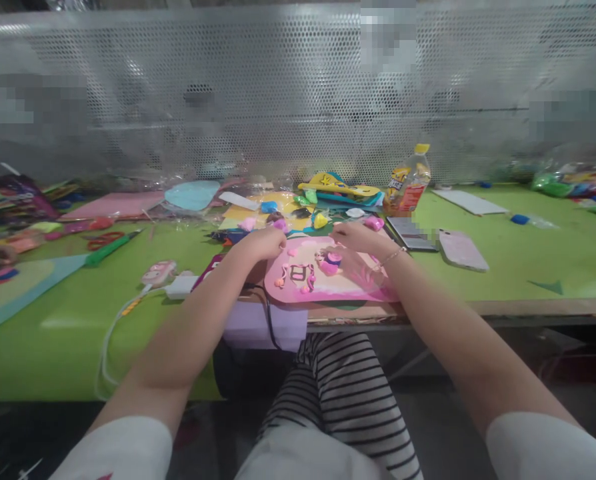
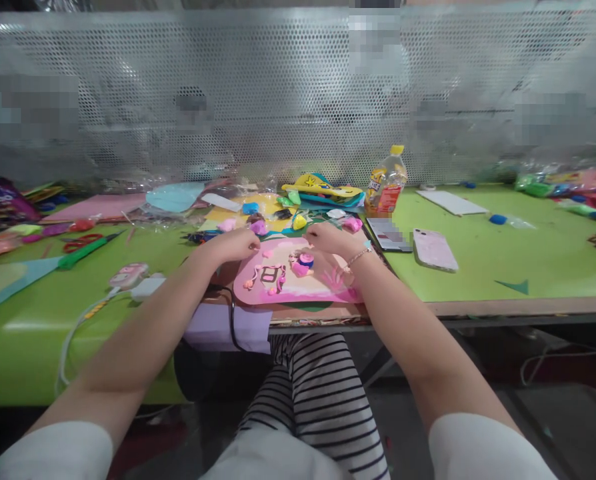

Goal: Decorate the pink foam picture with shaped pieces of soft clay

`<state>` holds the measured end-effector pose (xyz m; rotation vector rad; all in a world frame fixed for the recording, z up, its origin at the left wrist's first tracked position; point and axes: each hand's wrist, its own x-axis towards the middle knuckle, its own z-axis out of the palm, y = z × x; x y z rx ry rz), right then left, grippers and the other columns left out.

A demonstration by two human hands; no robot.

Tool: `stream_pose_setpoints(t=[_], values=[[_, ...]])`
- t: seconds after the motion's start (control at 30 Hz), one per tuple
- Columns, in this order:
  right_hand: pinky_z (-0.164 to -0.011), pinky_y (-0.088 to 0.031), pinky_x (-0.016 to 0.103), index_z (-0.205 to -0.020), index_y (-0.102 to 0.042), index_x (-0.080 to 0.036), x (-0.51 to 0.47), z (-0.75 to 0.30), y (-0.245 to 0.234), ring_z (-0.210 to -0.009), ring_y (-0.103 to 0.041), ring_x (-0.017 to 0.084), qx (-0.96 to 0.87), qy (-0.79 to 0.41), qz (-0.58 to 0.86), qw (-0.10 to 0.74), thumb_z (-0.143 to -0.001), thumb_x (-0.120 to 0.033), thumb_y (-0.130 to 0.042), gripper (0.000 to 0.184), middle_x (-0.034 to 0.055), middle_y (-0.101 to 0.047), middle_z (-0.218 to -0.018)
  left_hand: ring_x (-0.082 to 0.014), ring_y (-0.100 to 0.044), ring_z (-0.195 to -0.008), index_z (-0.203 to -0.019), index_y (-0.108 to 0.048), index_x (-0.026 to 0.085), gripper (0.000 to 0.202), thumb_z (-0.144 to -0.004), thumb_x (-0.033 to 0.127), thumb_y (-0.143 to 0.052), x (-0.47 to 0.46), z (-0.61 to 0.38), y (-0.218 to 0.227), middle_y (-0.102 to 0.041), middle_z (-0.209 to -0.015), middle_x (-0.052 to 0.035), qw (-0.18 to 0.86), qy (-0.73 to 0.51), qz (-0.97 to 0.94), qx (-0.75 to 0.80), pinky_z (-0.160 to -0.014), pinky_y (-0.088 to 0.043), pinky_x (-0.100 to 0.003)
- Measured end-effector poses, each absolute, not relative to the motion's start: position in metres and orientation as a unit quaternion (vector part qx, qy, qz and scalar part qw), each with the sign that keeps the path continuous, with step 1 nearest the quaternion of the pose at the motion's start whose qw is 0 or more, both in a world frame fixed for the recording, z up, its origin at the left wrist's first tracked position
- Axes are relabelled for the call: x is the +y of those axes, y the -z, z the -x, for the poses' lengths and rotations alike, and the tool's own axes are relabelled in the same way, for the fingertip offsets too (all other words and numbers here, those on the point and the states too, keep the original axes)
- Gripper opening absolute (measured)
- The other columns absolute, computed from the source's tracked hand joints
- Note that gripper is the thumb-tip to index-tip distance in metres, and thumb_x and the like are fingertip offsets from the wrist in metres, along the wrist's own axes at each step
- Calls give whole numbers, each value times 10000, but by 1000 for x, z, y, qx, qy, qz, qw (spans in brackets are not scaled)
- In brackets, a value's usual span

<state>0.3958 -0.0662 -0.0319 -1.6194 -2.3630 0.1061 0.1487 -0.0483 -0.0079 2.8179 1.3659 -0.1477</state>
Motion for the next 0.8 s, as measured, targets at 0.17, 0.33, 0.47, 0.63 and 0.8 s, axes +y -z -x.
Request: stream_pose_setpoints(t=[0.17, 0.33, 0.47, 0.63, 0.8], values=[[-713, -394, 246, -991, -659, -93, -64, -416, 17, -890, -594, 205, -744, 46, 644, 170, -837, -131, -341, 355, 133, -681, -980, -125, -450, -526, -761, -706, 112, 257, -684, 110, -461, -58, -154, 2, -626, -660, -69, 1, 102, -892, 441, -518, -299, -260], [-773, -423, 302, -1059, -657, -45, -69, -445, -2, -985, -593, 273, -676, 88, 721, 122, -796, -103, -380, 387, 200, -674, -1010, -151, -519, -585, -852, -712, 73, 312, -740, 129, -427, -74, -162, -8, -671, -757, -119, -2, 155, -886, 436, -531, -341, -255], [-639, -439, 274, -766, -726, -96, -77, -450, 0, -731, -641, 235, -696, 23, 718, 2, -704, -162, -562, 188, 149, -700, -747, -200, -593, -681, -867, -713, 74, 289, -771, 182, -462, -81, -168, -8, -690, -831, -158, -10, 192, -884, 426, -601, -407, -262], [-669, -446, 300, -867, -719, -73, -81, -460, -3, -817, -647, 269, -693, 38, 718, -58, -736, -132, -513, 251, 193, -698, -876, -220, -617, -651, -931, -704, 94, 279, -700, 200, -590, -91, -168, -5, -698, -811, -145, -20, 216, -884, 414, -619, -447, -278], [-702, -441, 308, -941, -702, -74, -68, -477, -17, -864, -634, 269, -688, 73, 719, -73, -798, -117, -416, 323, 192, -688, -941, -226, -634, -644, -850, -701, 102, 199, -703, 152, -576, -90, -158, -1, -691, -751, -126, -40, 200, -895, 397, -569, -436, -267]])
